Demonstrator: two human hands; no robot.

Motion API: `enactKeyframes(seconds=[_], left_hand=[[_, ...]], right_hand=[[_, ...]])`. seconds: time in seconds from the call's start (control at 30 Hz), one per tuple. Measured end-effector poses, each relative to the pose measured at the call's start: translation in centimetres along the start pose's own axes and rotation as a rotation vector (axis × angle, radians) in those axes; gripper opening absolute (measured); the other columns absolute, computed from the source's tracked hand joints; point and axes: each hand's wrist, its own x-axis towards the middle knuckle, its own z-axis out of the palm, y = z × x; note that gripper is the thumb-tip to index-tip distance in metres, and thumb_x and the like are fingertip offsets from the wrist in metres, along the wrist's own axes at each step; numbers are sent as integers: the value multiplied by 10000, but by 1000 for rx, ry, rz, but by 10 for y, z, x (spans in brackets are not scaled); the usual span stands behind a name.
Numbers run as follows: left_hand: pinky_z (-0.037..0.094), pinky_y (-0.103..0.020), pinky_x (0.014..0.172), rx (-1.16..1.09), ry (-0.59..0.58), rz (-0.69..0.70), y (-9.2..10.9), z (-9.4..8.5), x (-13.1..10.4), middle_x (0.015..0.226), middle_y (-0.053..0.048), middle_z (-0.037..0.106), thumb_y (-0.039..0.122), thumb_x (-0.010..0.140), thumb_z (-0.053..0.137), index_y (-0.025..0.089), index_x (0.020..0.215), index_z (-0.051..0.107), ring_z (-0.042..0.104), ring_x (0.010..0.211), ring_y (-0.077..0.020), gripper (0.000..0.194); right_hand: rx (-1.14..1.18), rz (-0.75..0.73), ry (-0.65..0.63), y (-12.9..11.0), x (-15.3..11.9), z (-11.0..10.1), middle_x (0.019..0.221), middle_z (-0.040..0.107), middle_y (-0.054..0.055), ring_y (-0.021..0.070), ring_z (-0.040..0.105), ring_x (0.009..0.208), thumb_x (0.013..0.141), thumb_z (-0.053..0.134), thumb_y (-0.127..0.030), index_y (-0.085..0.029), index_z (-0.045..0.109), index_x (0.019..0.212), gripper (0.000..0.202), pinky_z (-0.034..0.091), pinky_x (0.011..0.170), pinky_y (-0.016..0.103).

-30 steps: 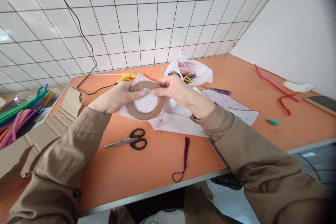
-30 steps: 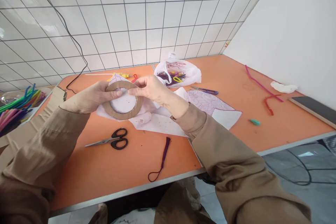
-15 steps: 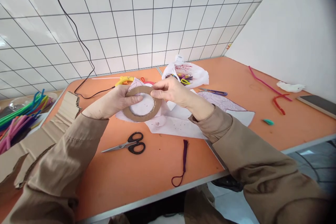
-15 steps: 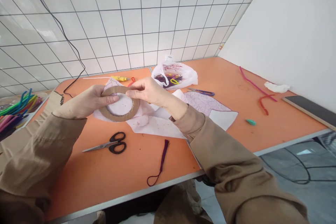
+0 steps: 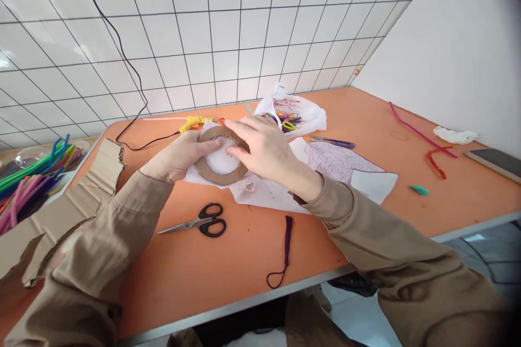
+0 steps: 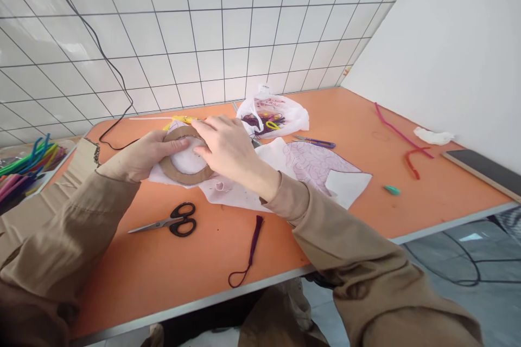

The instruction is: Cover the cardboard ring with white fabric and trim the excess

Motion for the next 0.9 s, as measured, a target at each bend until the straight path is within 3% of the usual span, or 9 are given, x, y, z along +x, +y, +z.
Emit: enactKeyframes(seconds=[0.3, 0.63, 0.83, 0.9], left_hand=[[548, -418, 899, -123, -7, -13, -6, 5, 4, 1074, -104, 741, 350, 728, 774, 163, 1007, 696, 681, 1046, -295, 345], [537, -420, 912, -129, -38, 11, -11, 4, 7, 1009, -89, 737, 390, 693, 799, 153, 996, 694, 669, 1049, -299, 399], [534, -428, 924, -171, -13, -22, -11, 4, 7, 991, -92, 741, 342, 718, 779, 146, 964, 705, 675, 1029, -293, 323], [538, -429, 926, -178, 21, -14, -9, 2, 7, 1007, -99, 743, 325, 736, 771, 142, 971, 712, 677, 1026, -290, 304]], right_hand=[[319, 100, 16, 7, -2, 10, 1209, 666, 91, 248, 627, 1099, 839, 600, -110, -211, 603, 1315, 486, 519, 908, 389], [358, 174, -46, 5, 1, 8, 1074, 668, 100, 222, 629, 962, 818, 651, -82, -155, 689, 1163, 355, 506, 848, 359], [360, 117, -43, 10, 1, 10, 1093, 659, 89, 219, 628, 986, 831, 629, -108, -166, 677, 1168, 346, 505, 843, 357], [354, 65, 15, 12, 0, 9, 1132, 649, 93, 224, 618, 1025, 848, 620, -148, -185, 667, 1170, 328, 500, 844, 357]])
